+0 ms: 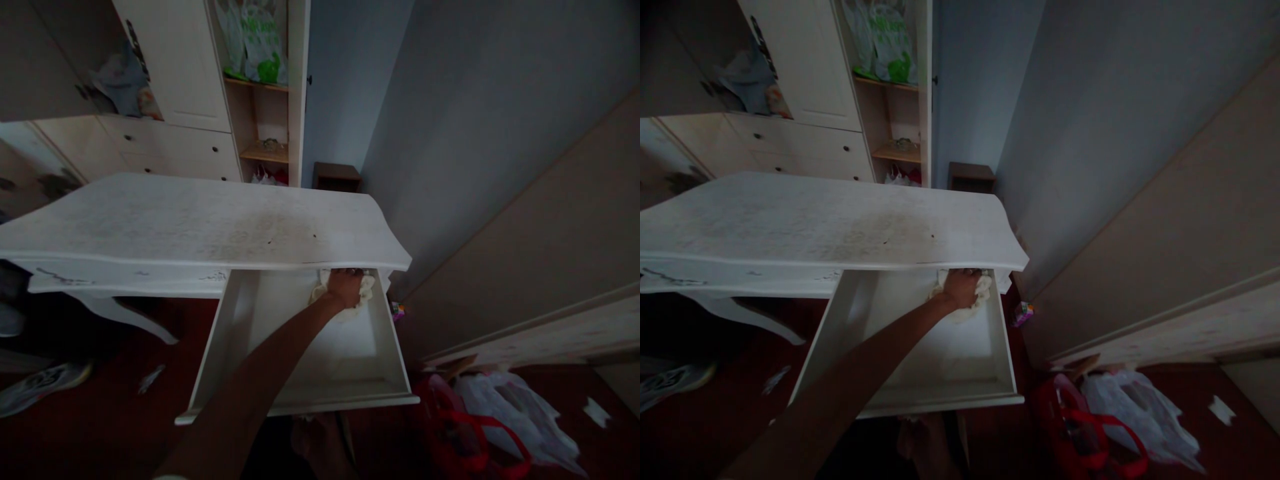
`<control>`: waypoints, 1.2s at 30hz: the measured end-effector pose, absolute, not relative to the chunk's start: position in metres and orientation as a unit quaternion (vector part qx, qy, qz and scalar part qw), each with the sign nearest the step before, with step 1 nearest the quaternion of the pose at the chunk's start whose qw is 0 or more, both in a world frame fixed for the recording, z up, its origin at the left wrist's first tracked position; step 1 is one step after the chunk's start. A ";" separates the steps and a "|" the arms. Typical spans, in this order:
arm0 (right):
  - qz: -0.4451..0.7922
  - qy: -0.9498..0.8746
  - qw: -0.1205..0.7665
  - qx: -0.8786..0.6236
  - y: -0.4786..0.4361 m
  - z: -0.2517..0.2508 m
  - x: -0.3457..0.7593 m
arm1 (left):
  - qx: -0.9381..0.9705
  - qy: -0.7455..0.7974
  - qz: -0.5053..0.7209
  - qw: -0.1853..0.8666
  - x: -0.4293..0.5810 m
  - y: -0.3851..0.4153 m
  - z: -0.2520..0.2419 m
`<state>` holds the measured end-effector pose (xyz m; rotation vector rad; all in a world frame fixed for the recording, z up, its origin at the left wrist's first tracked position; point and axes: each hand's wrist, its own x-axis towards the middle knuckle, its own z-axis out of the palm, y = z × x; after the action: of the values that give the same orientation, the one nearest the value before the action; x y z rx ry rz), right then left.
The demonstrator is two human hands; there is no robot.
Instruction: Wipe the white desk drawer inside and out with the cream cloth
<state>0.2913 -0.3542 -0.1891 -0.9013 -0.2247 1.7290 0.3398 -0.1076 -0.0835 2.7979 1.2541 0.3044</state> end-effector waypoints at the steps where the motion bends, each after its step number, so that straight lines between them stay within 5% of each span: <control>1: 0.731 -0.101 0.559 -0.379 -0.354 -0.189 0.291 | 0.909 0.404 0.095 0.032 0.340 -0.107 -0.082; 14: 0.724 -0.123 0.560 -0.384 -0.356 -0.186 0.293 | 0.963 0.267 0.028 0.036 0.316 -0.108 -0.083; 24: 0.712 -0.120 0.573 -0.388 -0.357 -0.186 0.293 | 0.992 0.080 -0.028 0.090 0.321 -0.185 -0.090; 36: 0.687 -0.158 0.591 -0.391 -0.358 -0.189 0.290 | 0.977 0.138 -0.080 0.138 0.327 -0.210 -0.076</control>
<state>0.2896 -0.3576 -0.1891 -0.9092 -0.3684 1.5992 0.3266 -0.2096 -0.0761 2.8278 0.3999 -0.2320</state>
